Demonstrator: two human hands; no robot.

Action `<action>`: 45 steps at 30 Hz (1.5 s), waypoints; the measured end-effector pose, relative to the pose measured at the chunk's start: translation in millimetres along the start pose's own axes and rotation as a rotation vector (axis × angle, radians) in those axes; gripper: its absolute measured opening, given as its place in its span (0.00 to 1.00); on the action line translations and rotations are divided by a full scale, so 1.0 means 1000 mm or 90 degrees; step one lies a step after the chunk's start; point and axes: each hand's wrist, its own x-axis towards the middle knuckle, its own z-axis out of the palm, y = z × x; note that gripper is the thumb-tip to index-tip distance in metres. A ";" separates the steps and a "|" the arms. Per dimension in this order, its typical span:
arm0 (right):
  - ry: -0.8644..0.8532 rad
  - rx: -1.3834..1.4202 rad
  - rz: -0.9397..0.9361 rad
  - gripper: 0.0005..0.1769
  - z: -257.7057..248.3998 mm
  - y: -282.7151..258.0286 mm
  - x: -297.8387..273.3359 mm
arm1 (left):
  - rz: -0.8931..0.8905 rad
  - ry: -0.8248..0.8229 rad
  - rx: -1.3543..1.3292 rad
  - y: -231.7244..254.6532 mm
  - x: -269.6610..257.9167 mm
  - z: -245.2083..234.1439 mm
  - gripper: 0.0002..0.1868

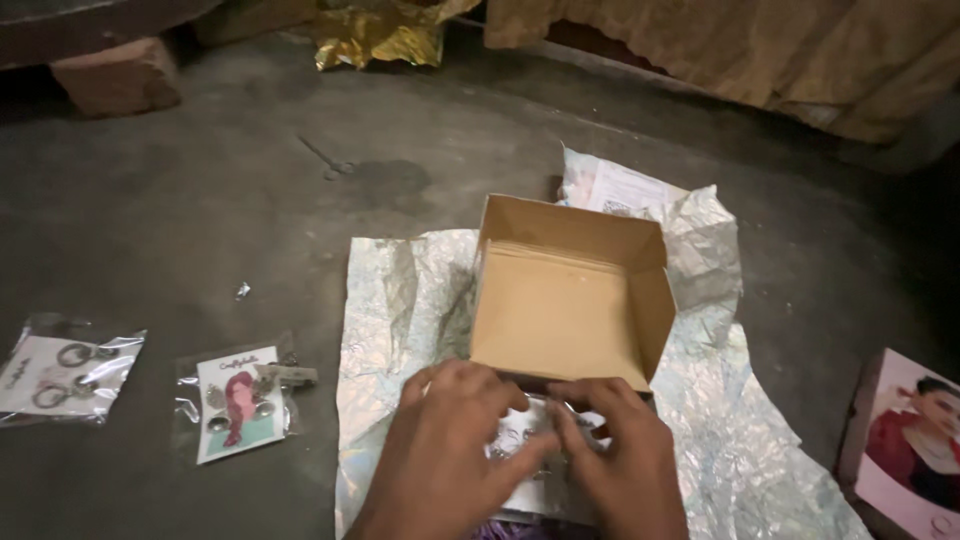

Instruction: The person packs multiple small plastic bags containing earrings into a pink cardboard box. They place purple shredded paper inside the box, arrange the jewelry packages, and close the box lid.

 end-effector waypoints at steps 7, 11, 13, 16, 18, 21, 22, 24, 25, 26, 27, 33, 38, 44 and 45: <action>0.019 0.002 0.013 0.12 0.000 -0.010 -0.004 | -0.183 0.209 0.110 -0.015 0.004 -0.043 0.14; 0.022 0.000 0.016 0.11 0.002 -0.022 -0.007 | -0.291 0.217 0.278 -0.040 -0.002 -0.065 0.17; 0.019 0.002 -0.021 0.11 0.002 -0.028 -0.012 | -0.363 0.202 0.361 -0.054 -0.011 -0.073 0.22; 0.012 -0.009 -0.066 0.12 0.002 -0.038 -0.016 | -0.520 0.154 0.373 -0.077 -0.022 -0.079 0.42; 0.008 -0.013 -0.018 0.12 0.001 -0.042 -0.018 | -0.573 0.125 0.352 -0.090 -0.029 -0.076 0.46; -0.001 -0.011 0.024 0.15 -0.002 -0.048 -0.020 | -0.652 0.073 0.333 -0.109 -0.035 -0.071 0.53; -0.003 -0.010 0.034 0.16 -0.002 -0.049 -0.020 | -0.677 0.054 0.327 -0.115 -0.037 -0.069 0.56; 0.011 -0.012 -0.015 0.12 -0.004 -0.048 -0.019 | -0.713 0.035 0.293 -0.127 -0.040 -0.065 0.57; 0.019 -0.013 -0.039 0.11 -0.005 -0.047 -0.020 | -0.731 0.025 0.276 -0.133 -0.041 -0.064 0.57; 0.016 -0.012 -0.038 0.11 -0.005 -0.046 -0.019 | -0.744 0.018 0.266 -0.138 -0.042 -0.061 0.59; 0.014 -0.010 -0.036 0.11 -0.005 -0.046 -0.019 | -0.757 0.011 0.257 -0.142 -0.042 -0.059 0.61; 0.010 0.003 -0.065 0.11 -0.006 -0.046 -0.017 | -0.733 0.020 0.282 -0.144 -0.039 -0.060 0.63; -0.007 0.010 0.009 0.14 -0.008 -0.052 -0.019 | -0.708 0.040 0.274 -0.124 -0.036 -0.067 0.58; -0.013 0.010 0.012 0.14 -0.009 -0.055 -0.017 | -0.670 0.095 0.355 -0.105 -0.029 -0.076 0.58; -0.016 0.000 0.012 0.14 -0.009 -0.054 -0.017 | -0.624 0.142 0.373 -0.102 -0.030 -0.076 0.58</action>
